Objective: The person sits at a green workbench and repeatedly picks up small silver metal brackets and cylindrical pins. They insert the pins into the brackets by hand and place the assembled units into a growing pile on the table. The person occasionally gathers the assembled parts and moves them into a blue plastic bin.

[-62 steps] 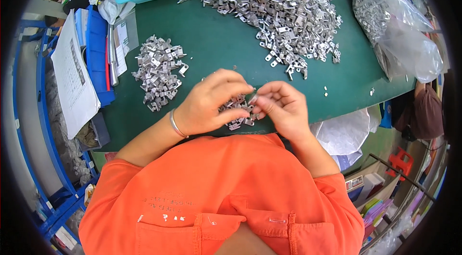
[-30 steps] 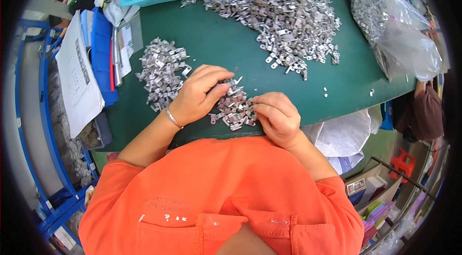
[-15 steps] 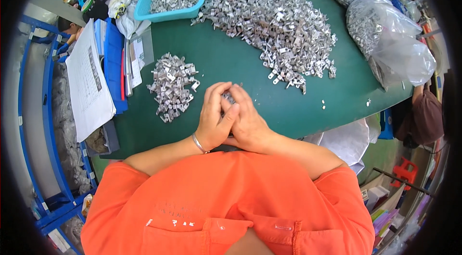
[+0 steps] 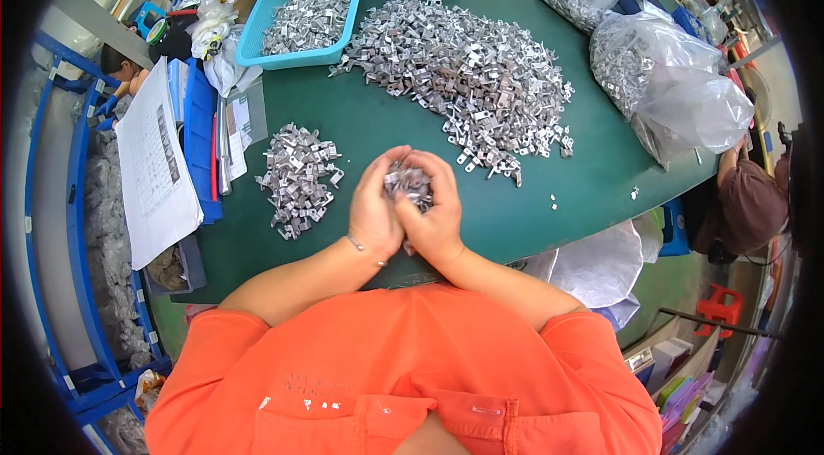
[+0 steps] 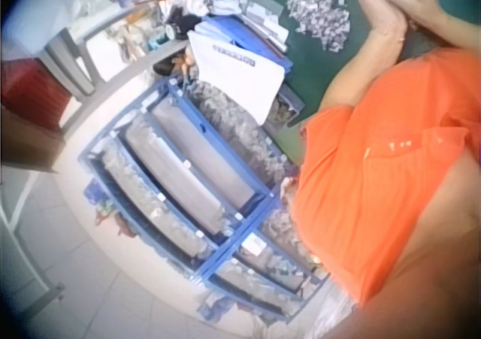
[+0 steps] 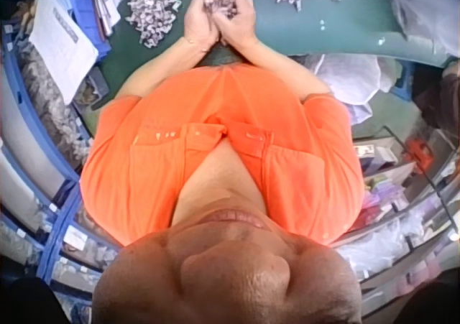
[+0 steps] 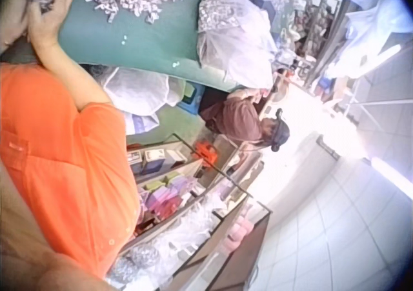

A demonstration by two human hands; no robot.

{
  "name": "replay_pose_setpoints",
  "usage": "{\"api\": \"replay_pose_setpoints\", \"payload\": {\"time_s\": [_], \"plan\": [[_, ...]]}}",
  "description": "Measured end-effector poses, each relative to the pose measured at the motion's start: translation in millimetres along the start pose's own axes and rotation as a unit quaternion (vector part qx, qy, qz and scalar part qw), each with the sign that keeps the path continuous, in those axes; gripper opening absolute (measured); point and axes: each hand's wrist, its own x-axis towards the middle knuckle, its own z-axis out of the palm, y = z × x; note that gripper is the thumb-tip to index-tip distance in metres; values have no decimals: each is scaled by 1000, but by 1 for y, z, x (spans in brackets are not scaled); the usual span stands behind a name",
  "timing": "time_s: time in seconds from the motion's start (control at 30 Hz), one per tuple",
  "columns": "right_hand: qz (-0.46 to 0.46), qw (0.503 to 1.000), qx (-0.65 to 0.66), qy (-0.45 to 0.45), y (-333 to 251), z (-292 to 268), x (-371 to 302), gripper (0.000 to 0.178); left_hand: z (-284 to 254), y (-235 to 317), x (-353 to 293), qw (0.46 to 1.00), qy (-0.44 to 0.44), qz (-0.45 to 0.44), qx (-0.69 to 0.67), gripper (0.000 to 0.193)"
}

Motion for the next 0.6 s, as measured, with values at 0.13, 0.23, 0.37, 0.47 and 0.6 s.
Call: {"api": "replay_pose_setpoints", "payload": {"time_s": [0.13, 0.23, 0.37, 0.47, 0.6], "plan": [[135, 967, 191, 97, 5, 2, 4, 33, 26, -15, -3, 991, -49, 64, 110, 32], [227, 914, 319, 103, -12, -13, 17, 35, 36, -25, 1, 919, -93, 206, 324, 38], [290, 799, 513, 118, -2, -21, 33, 35, 57, -22, 10, 846, -137, 307, 415, 38], [327, 623, 704, 100, 11, -28, 40, 29, 69, -3, 4, 910, -189, 232, 286, 38], [332, 535, 767, 120, 6, -36, 47, 23, 66, 16, 8, 912, -180, 302, 212, 34]]}}
